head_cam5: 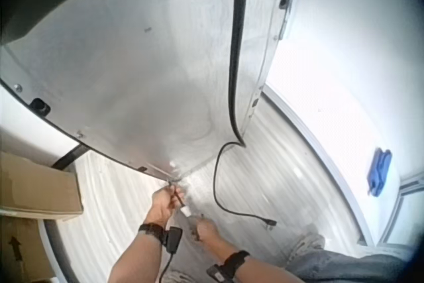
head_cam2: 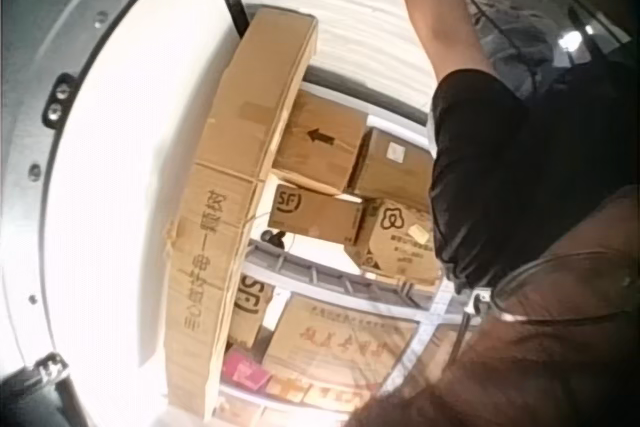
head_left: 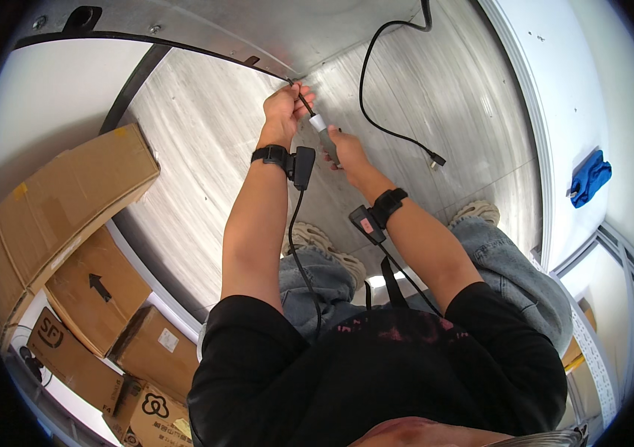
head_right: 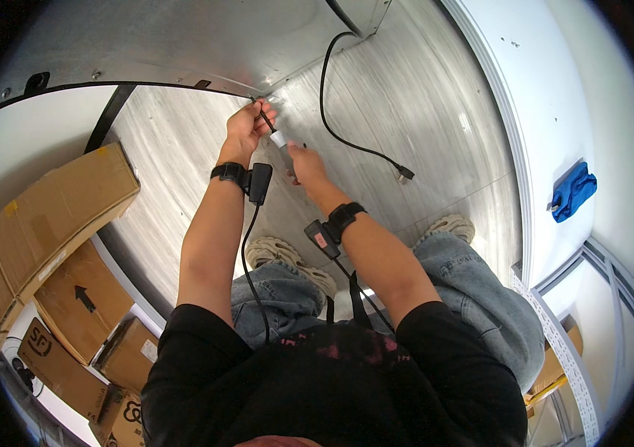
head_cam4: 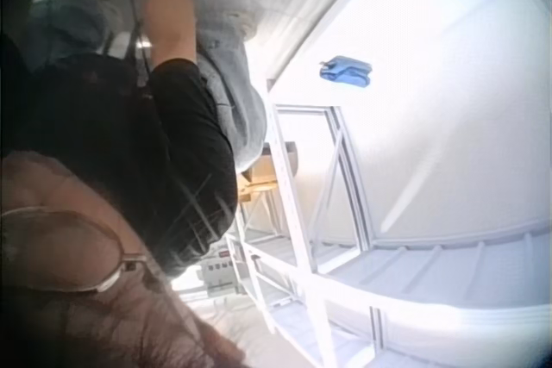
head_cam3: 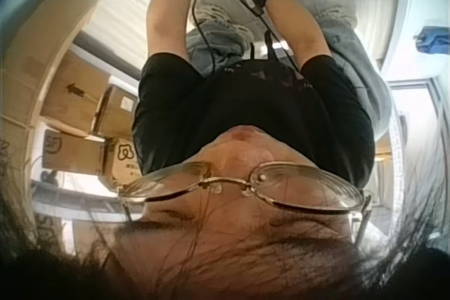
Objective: The person uses a screwdriver to fasten screws into the back panel of a large electronic device. They repeatedly insert and tighten screws along the edge of the panel while managing a connected power cable.
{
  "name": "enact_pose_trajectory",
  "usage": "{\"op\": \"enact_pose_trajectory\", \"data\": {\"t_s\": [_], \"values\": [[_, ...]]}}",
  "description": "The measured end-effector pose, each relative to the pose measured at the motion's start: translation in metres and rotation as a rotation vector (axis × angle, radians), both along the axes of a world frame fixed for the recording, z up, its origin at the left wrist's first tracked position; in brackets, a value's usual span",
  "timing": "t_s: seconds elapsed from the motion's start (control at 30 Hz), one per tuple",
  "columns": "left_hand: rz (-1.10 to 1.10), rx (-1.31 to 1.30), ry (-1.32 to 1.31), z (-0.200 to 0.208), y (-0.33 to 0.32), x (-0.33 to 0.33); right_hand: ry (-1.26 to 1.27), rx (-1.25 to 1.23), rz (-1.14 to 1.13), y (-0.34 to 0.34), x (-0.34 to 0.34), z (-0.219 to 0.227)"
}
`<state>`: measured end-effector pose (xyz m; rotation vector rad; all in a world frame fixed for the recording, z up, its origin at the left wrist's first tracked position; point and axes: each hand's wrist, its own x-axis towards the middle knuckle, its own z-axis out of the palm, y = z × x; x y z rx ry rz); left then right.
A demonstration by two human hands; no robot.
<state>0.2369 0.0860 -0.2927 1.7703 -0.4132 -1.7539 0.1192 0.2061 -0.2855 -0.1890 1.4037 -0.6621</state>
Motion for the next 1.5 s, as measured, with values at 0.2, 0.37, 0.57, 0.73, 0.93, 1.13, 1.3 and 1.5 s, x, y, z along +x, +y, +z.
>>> {"op": "enact_pose_trajectory", "data": {"t_s": [0.2, 0.37, 0.57, 0.73, 0.93, 1.13, 1.3, 1.5], "values": [[-0.006, -0.038, -0.098, -0.003, 0.001, -0.002, 0.193, -0.108, 0.028, -0.001, 0.012, -0.011], [0.038, -0.039, 0.208, -0.004, 0.003, 0.003, 0.061, -0.007, 0.059, -0.009, 0.000, -0.011], [0.008, 0.015, 0.022, -0.004, -0.009, 0.003, -0.027, -0.059, -0.053, -0.007, -0.004, -0.001], [-0.028, -0.022, -0.134, -0.001, -0.002, -0.001, 0.145, -0.089, 0.151, 0.002, 0.001, -0.012], [-0.032, -0.062, 0.096, 0.005, -0.004, 0.006, -0.152, 0.119, -0.045, -0.006, -0.003, 0.006], [-0.046, -0.004, -0.046, 0.002, -0.011, 0.005, 0.034, -0.019, 0.018, -0.008, -0.001, 0.006], [-0.014, -0.018, -0.114, 0.003, -0.007, 0.002, 0.047, -0.001, -0.020, -0.003, 0.003, -0.001], [-0.120, -0.036, 0.186, -0.004, -0.005, 0.015, -0.185, 0.143, -0.131, -0.007, -0.002, -0.009]]}}
